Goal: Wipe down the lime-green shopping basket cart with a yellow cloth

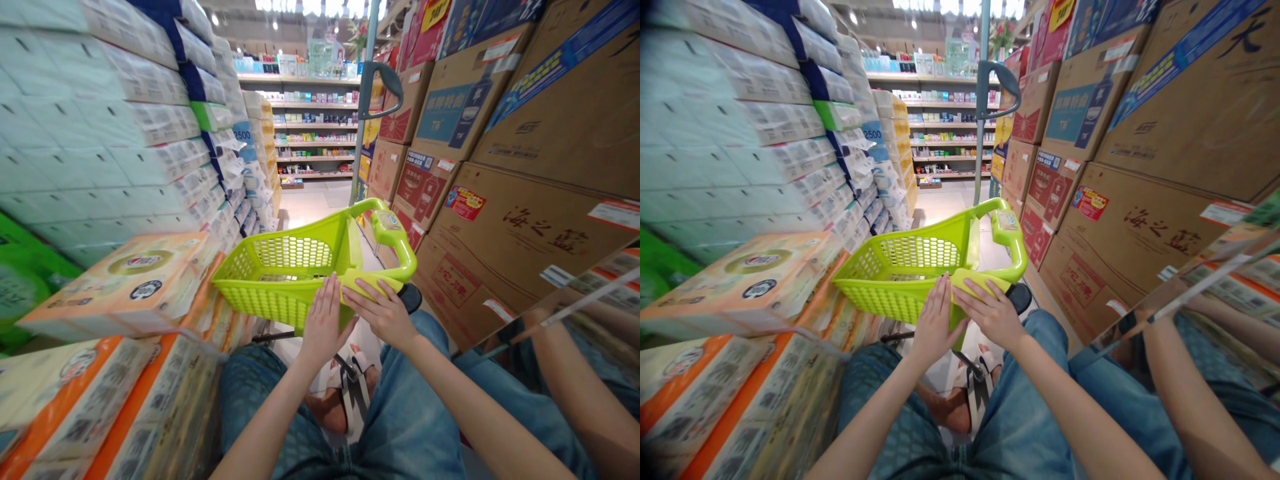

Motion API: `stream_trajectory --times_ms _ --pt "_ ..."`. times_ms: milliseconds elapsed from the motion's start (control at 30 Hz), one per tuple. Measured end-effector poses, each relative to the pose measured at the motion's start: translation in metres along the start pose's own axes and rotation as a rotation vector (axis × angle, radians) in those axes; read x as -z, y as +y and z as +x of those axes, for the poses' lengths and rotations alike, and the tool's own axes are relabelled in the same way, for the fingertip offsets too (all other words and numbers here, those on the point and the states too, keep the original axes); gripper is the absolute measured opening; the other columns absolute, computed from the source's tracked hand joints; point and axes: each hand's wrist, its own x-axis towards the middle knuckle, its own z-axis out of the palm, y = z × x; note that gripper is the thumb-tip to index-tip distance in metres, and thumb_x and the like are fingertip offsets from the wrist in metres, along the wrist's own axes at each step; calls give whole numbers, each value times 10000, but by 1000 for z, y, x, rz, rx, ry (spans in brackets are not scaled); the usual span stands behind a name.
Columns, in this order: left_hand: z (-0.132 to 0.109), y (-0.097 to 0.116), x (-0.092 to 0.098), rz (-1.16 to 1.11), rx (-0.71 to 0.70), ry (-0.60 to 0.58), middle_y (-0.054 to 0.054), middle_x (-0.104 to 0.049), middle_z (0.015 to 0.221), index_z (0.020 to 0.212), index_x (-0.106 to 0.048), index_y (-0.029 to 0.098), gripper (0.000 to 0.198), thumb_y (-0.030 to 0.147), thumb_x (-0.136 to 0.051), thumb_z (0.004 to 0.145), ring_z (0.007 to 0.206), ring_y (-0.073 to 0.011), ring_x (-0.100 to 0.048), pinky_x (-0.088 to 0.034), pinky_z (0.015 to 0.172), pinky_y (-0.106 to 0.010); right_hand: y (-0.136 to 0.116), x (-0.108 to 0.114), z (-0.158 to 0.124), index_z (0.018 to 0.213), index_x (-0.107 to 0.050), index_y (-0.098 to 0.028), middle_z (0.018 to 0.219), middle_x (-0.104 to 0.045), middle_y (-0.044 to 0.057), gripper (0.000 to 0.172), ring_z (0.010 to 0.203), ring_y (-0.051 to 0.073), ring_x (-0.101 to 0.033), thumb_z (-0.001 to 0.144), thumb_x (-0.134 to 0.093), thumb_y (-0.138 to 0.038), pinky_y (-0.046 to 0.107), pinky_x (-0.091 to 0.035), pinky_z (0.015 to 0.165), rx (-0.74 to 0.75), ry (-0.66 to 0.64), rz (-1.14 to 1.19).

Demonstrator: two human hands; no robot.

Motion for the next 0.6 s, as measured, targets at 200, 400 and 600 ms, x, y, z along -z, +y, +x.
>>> stream_trajectory --times_ms 200,400,600 --pt "1 0 -1 -16 -2 2 -185 -237 1625 1573 -49 90 848 449 -496 948 1523 -289 -174 -291 1197 -475 38 23 -48 1415 -509 -308 1327 -657 -37 535 1388 141 -460 956 -412 -53 424 -116 1261 -57 44 -34" --pt "1 0 -4 -31 7 24 -193 -231 1625 1571 -59 90 849 461 -498 947 1521 -303 -175 -292 1190 -494 34 18 -51 1418 -518 -273 1322 -659 -36 550 1428 160 -402 925 -419 -51 417 -117 1263 -114 91 -4" --pt "0 -2 -4 -15 -11 24 -197 -249 1618 1571 -62 91 843 456 -498 947 1519 -300 -189 -310 1179 -498 0 -1 -2 1405 -536 -260 1416 -584 -6 534 1443 178 -381 922 -434 -59 429 -86 1259 -79 44 9"
